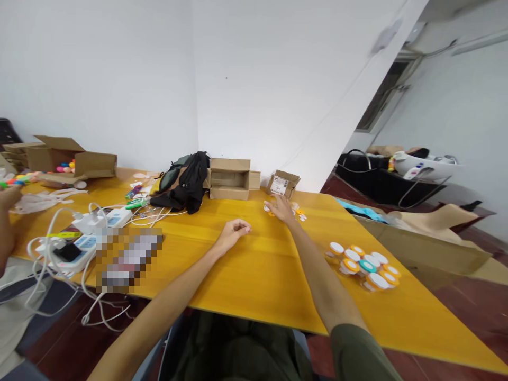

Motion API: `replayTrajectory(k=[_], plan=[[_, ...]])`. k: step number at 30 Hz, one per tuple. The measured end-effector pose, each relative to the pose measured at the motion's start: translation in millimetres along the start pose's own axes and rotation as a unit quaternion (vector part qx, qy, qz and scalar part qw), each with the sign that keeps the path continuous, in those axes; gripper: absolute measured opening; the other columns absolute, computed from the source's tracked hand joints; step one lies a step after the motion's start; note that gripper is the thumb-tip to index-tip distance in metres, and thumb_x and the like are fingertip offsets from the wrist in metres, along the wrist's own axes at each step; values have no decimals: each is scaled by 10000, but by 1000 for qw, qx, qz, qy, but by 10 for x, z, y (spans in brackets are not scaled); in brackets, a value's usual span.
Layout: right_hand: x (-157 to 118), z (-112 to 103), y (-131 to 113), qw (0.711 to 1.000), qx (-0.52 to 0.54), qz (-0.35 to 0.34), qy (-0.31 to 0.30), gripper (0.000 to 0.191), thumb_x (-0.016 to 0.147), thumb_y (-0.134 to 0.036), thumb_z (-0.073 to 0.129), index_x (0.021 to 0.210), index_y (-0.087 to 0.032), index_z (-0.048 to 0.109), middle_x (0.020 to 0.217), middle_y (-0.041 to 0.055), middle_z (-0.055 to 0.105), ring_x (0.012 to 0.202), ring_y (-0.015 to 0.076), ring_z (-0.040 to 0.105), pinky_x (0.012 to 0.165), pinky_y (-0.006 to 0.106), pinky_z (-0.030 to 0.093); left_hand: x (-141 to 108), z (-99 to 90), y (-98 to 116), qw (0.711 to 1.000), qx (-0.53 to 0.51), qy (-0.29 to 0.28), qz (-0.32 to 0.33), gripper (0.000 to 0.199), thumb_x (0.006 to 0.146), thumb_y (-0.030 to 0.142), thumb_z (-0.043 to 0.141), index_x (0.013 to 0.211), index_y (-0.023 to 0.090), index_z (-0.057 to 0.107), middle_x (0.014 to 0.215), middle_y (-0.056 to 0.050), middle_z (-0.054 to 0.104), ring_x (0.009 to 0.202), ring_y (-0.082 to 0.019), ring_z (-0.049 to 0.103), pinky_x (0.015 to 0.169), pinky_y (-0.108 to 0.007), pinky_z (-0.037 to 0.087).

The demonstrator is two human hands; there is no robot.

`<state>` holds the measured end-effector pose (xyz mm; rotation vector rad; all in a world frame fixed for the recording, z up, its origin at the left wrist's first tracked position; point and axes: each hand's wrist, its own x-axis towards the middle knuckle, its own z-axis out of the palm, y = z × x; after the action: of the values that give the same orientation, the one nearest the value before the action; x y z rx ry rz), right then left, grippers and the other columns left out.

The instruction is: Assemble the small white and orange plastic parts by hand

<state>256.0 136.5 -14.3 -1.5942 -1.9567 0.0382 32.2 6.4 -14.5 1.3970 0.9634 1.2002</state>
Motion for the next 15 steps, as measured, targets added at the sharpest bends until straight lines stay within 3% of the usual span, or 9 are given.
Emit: replayTrajectory(k=[5, 15], plan=[[-75, 89, -8, 999, 39, -27, -27, 280, 873, -425, 552, 1079, -243, 610, 958, 80, 647, 963, 278, 609, 882, 428, 470, 0, 3, 19, 1000, -14, 5, -8, 127, 711, 290, 718, 746, 177, 671, 801, -31, 727, 841, -176, 665, 851, -301, 497], [-134, 129, -68, 998, 57, -26, -24, 257, 856, -366, 570, 1065, -222, 611, 949, 84, 635, 969, 276, 592, 909, 431, 454, 28, 6, 25, 1000, -9, 3, -11, 150, 695, 312, 732, 746, 183, 675, 784, -30, 725, 822, -182, 667, 855, -316, 500]])
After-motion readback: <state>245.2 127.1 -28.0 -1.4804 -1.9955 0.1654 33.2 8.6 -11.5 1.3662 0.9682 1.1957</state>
